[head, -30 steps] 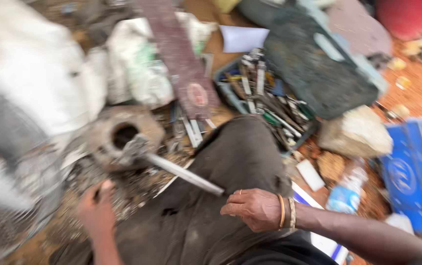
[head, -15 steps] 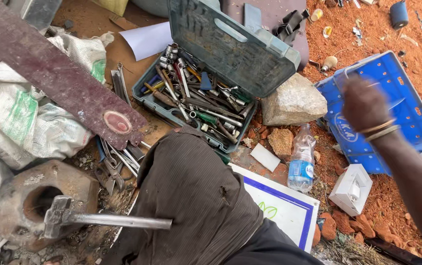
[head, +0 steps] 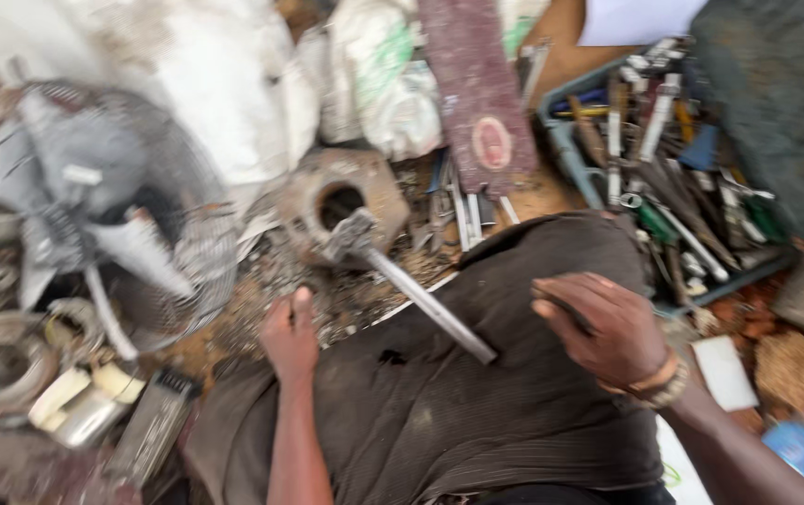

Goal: The person uses a hammer to strike a small metal piece on a stone anvil, then picks up a metal cup and places it down. They handle a fan motor housing and use a T-handle wrench to tighten a bolt on a metal component.

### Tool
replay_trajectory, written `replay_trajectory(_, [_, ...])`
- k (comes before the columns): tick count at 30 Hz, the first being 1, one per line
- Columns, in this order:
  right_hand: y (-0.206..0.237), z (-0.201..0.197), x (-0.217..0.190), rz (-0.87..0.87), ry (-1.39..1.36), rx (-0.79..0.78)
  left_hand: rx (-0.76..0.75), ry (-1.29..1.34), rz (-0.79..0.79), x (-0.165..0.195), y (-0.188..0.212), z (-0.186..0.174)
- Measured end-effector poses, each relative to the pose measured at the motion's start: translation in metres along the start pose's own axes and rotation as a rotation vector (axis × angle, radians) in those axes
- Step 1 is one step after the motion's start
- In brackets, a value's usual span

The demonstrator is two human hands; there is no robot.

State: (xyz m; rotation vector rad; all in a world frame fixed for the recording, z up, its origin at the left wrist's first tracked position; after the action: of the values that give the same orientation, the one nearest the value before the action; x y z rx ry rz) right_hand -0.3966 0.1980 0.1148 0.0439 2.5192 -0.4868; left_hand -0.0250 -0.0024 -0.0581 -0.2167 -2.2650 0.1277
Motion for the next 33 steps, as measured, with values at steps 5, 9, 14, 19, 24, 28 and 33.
replay_trajectory(5, [-0.099, 0.142, -0.013, 0.283, -0.007, -0.506, 0.126, 0.053, -0.028, 0.010, -0.001, -0.012])
replay_trajectory(9, [-0.091, 0.215, -0.013, 0.479, -0.231, -0.804, 0.095, 0.073, -0.169, -0.005, 0.001, -0.005])
replay_trajectory(14, [-0.049, 0.222, -0.012, 0.744, -0.486, -0.913, 0.182, 0.190, -0.213, 0.000, -0.010, -0.002])
replay_trajectory(19, [-0.023, 0.217, -0.019, 0.663, -0.494, -1.095, 0.292, 0.183, 0.020, 0.043, -0.021, -0.007])
replay_trajectory(24, [0.009, 0.258, -0.014, 0.341, -0.342, -1.168, -0.032, 0.175, 0.017, 0.106, -0.036, 0.054])
replay_trajectory(28, [0.011, 0.286, 0.011, 0.007, -0.308, -0.892, -0.293, 0.249, 0.201, 0.189, -0.049, 0.133])
replay_trajectory(33, [0.007, 0.293, 0.014, -0.239, -0.485, -0.798, -0.246, 0.222, 0.280, 0.239, -0.061, 0.155])
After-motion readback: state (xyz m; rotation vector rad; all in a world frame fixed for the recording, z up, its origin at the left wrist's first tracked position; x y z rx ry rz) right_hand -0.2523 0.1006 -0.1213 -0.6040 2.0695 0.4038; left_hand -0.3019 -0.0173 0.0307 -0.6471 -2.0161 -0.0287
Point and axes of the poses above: each hand's wrist, its own y-axis away from the middle knuckle, its own z-axis out of the palm, x = y × z, the point moved 6 cm from there along -y, towards the middle knuckle, and after that the axes turned 1 degree about y, right-handed, at the moved point
